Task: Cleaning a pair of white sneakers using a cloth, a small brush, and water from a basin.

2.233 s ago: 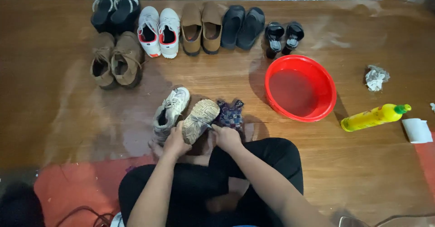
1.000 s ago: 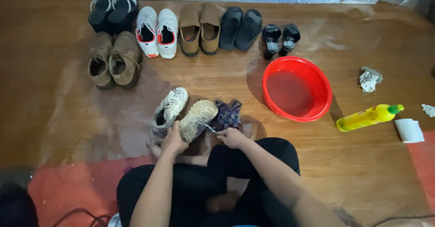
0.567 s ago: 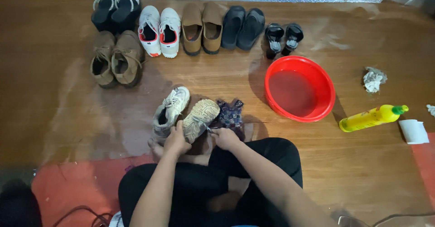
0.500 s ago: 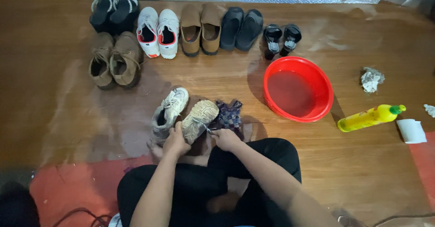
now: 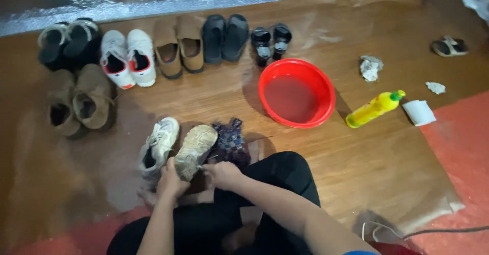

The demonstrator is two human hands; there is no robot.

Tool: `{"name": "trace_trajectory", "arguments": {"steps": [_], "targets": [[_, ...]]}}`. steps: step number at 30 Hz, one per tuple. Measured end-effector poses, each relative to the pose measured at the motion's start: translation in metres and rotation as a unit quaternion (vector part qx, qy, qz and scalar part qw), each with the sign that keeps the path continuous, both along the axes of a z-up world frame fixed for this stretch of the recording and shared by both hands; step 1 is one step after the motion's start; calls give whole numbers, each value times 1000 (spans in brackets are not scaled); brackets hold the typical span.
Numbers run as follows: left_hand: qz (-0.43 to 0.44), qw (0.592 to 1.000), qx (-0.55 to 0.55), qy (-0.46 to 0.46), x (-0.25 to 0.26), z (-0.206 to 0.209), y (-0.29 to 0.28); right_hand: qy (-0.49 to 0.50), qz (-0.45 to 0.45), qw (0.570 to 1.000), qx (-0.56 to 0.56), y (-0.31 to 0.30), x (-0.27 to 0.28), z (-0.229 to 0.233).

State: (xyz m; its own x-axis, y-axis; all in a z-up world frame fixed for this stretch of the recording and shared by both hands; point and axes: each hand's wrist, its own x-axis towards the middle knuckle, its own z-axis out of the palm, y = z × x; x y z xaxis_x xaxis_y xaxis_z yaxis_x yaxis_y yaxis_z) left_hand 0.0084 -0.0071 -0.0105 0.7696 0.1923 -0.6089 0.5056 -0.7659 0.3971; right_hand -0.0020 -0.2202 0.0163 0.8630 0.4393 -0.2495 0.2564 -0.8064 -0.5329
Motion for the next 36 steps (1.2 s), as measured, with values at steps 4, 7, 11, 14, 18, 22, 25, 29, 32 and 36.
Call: {"name": "trace_trajectory", "arguments": {"steps": [4,7,11,14,18,22,25,29,32,36], "targets": [[13,1000,6,2,-1,7,-3,-4,6,1000,6,-6,11,-16],[-15,995,11,-99,-10,-3,2,-7,-111,994,-16,-10,34,-45],[-14,997,25,-67,-10,-4,4,-64,-145,987,1,-14,36,-55],[-18,998,28,-61,-7,-5,3,-60,-59,996,-14,-14,26,-37],[-19,998,29,-47,-7,8,0,9,-72,995,-72,-8,29,-11],[-15,999,30,-15,-11,27,-5,132,-249,958,-45,-20,52,-58],[-21,996,15,-80,-10,5,2,3,-165,983,-79,-21,48,-70],[-5,999,3,-51,-5,5,-1,-78,-88,991,-58,-22,39,-66],[7,1000,-13,-22,-5,6,0,-57,-167,982,-69,-35,62,-130],[-20,999,-12,-28,-5,-8,2,98,-272,955,-64,-45,81,-164]]}}
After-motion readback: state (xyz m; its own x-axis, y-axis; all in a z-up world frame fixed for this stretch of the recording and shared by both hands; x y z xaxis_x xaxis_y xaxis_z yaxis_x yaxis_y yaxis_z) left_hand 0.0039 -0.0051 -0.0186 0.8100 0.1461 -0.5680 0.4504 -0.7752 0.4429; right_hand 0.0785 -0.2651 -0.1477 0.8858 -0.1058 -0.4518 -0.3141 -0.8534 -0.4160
